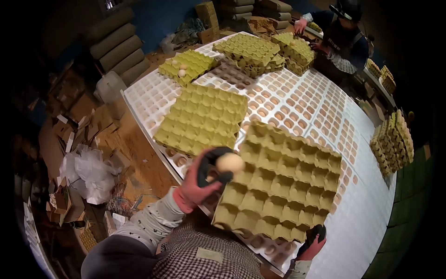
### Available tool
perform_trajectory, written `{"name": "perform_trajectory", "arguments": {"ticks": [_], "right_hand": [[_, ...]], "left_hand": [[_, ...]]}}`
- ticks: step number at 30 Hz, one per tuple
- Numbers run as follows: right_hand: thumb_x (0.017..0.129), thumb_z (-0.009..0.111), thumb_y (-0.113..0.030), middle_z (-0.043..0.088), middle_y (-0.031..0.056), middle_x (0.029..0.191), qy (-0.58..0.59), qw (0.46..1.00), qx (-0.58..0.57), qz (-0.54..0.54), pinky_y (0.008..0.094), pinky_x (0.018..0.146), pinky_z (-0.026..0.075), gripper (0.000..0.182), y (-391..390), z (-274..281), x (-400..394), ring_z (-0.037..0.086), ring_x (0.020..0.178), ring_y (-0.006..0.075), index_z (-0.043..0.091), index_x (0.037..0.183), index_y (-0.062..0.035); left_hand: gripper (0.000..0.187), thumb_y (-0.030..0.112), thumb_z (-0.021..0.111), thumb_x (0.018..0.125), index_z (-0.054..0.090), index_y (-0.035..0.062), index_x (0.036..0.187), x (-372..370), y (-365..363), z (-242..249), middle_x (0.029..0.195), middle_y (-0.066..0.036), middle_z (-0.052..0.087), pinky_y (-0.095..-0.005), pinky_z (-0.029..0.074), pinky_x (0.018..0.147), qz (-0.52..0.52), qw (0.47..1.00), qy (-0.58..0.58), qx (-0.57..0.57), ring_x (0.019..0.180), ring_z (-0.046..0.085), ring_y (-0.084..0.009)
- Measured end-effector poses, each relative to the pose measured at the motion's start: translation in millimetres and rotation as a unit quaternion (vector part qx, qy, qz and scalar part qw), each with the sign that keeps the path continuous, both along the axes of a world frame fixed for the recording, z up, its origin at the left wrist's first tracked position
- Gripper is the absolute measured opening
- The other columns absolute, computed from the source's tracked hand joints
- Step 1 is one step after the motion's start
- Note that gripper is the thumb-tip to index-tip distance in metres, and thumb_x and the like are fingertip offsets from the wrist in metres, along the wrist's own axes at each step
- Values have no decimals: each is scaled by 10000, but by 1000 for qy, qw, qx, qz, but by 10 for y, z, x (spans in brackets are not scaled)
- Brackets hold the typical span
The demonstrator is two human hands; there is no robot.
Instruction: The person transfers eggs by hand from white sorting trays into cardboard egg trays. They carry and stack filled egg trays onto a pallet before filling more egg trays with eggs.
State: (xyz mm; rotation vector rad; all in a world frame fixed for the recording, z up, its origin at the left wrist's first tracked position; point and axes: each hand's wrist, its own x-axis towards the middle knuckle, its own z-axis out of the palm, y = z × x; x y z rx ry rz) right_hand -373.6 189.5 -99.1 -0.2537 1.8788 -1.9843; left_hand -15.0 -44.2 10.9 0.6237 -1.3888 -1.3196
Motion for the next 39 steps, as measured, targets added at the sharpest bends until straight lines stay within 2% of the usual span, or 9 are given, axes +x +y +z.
{"name": "perform_trajectory", "arguments": {"ticks": [6,11,14,18,21,24,28,34,39], "right_hand": [[866,539,-96,663,85,1038,171,940,-34,293,253,645,509,396,-2586,750,379,629,816,145,579,1238,33],[871,639,-111,656,96,1142,442,817,43,366,311,888,485,417,-4596,1300,1195,620,1029,202,579,1273,-18],[885,646,-135,550,153,1348,331,867,24,371,347,1042,406,511,-4618,1451,1778,516,1256,268,495,1362,-29],[907,646,-233,502,163,1401,437,743,245,444,366,1083,356,598,-3817,1263,1910,455,1322,289,415,1419,-27],[925,635,-250,438,160,1467,137,835,278,455,343,1114,308,666,-2999,797,1920,407,1363,254,335,1478,-32],[926,634,-207,342,119,1542,26,873,205,441,325,1143,248,719,-2686,758,2358,312,1419,212,261,1518,-39],[962,519,-135,332,138,1541,66,934,112,332,317,1145,238,621,-2641,825,2758,304,1420,213,257,1505,16],[917,573,-368,465,275,1384,399,773,383,309,421,1112,326,674,-2842,330,2770,422,1312,385,365,1409,44],[813,685,-398,492,272,1374,70,908,185,370,410,1072,380,896,-2852,69,2711,511,1253,371,233,1513,-73]], "left_hand": [[420,-33,523,943,439,28,1350,1867,-1747,-291,1286,-74,503,-281,547,813,267,962,24,57,1076,574,-167],[395,12,595,927,497,32,1309,2127,-3308,-615,1207,-66,564,-261,529,797,225,973,12,44,993,593,-142],[419,23,618,910,508,46,1314,1918,-4318,-732,1187,-70,582,-253,509,798,226,973,-44,16,1004,576,-118],[516,221,621,933,444,96,1402,1903,-4914,-824,1370,-205,484,-379,451,984,275,931,-233,-67,1206,530,-334],[482,245,561,968,446,71,1402,2076,-4295,-595,1431,-219,421,-375,366,1074,207,930,-282,-112,1310,429,-367],[495,103,542,950,410,11,1418,2175,-3196,-891,1451,-159,447,-357,307,1125,-22,976,9,218,1361,403,-280],[693,12,557,867,283,19,1504,2056,-2230,-918,1568,-148,271,-372,125,1191,-22,960,-279,-19,1468,186,-275],[531,87,535,953,371,1,1451,2021,-2391,-833,1418,-108,461,-329,381,1059,18,962,-141,235,1258,471,-210],[531,200,527,965,382,11,1440,2257,-2652,-1240,1406,-156,442,-400,385,1059,-57,941,-321,88,1263,451,-278]]}}
